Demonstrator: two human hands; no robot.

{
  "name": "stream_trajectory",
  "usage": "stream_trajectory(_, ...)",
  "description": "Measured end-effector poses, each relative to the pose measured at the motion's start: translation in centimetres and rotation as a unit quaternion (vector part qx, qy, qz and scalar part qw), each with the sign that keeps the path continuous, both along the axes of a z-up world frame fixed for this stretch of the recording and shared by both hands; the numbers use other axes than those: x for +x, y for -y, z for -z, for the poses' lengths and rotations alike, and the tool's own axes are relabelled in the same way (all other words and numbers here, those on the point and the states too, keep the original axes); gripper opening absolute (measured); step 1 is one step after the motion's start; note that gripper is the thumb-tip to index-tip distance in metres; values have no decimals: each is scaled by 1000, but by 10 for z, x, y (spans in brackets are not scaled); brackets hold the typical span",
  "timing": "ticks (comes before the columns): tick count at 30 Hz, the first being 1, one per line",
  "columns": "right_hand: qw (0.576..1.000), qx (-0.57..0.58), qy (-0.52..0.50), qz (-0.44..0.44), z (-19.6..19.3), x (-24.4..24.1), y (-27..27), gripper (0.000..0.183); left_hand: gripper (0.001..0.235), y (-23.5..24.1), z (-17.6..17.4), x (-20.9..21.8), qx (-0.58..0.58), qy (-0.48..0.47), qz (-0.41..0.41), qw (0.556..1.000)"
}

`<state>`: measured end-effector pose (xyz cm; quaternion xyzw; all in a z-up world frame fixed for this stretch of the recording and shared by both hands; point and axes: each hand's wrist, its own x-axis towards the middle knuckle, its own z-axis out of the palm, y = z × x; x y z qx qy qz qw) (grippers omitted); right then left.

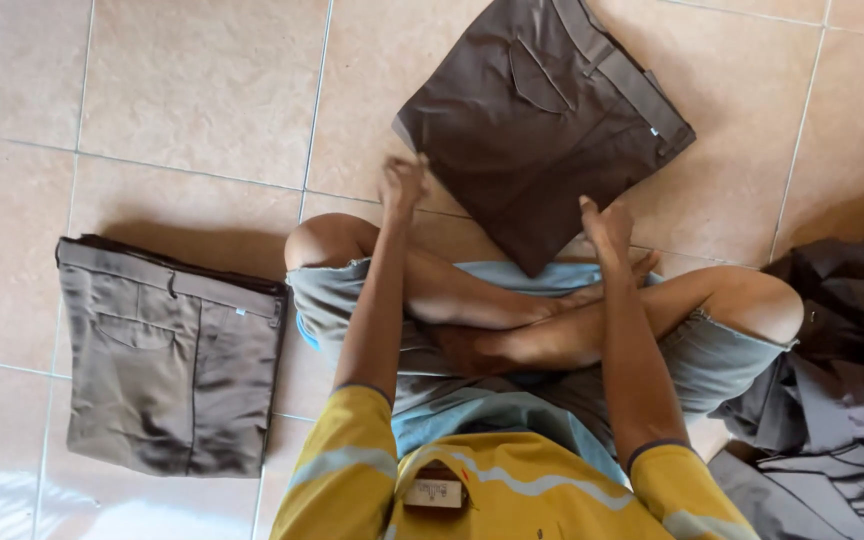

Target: The person sits cross-legged on a tiled floor and folds a pair of brown trousers by hand. They smooth the fabric, fold the legs together, and fold the garment into a compact rectangle before placing it on a pile of similar trousers.

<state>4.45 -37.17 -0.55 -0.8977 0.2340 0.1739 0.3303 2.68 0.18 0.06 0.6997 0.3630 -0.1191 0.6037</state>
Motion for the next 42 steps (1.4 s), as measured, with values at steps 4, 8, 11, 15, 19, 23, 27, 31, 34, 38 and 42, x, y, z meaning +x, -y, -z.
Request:
stream_trajectory(4, 1000, -1, 12, -18, 27, -6, 8, 72, 51, -35, 33, 46, 59, 78, -82, 992)
stream_trajectory(8, 998, 47, -7, 40, -30, -19, -21, 71, 44, -54, 63, 60, 18, 115, -85, 990)
stream_trajectory(11, 992, 84, -34, 86, -19, -13, -16, 76, 33, -58, 80, 62, -22, 177, -89, 980)
stream_trajectory(15, 987, 68, -6, 144, -29, -7, -21, 66, 26, -60, 82, 61, 72, 172, -66, 980)
stream_trajectory(19, 990, -4, 48, 133, 15, 0, 6, 53, 24, -57, 85, 61, 192, 71, -18, 979)
stream_trajectory(23, 989, -7, 71, 132, 40, 9, 11, 42, 14, -68, 97, 57, 268, 62, -20, 961)
stream_trajectory(27, 990, -19, 43, 133, 35, 14, 11, 42, 38, -31, 2, 21, 220, 54, -65, 972)
stream_trajectory(31, 990, -1, 6, 138, 14, 7, 4, 44, 67, 6, 74, -5, -15, 8, 14, 1000)
stream_trajectory(34, 993, -11, 22, 112, 33, 10, 8, 39, 74, 87, -23, -54, -91, -68, 119, 986)
stream_trajectory(38, 993, 4, 36, 116, 68, 12, 18, 34, 88, 134, 34, -57, 13, -37, 109, 993)
stream_trajectory(42, 995, 69, -69, 35, -40, -11, -9, 51, 42, 91, 70, -38, 74, 73, 52, 993)
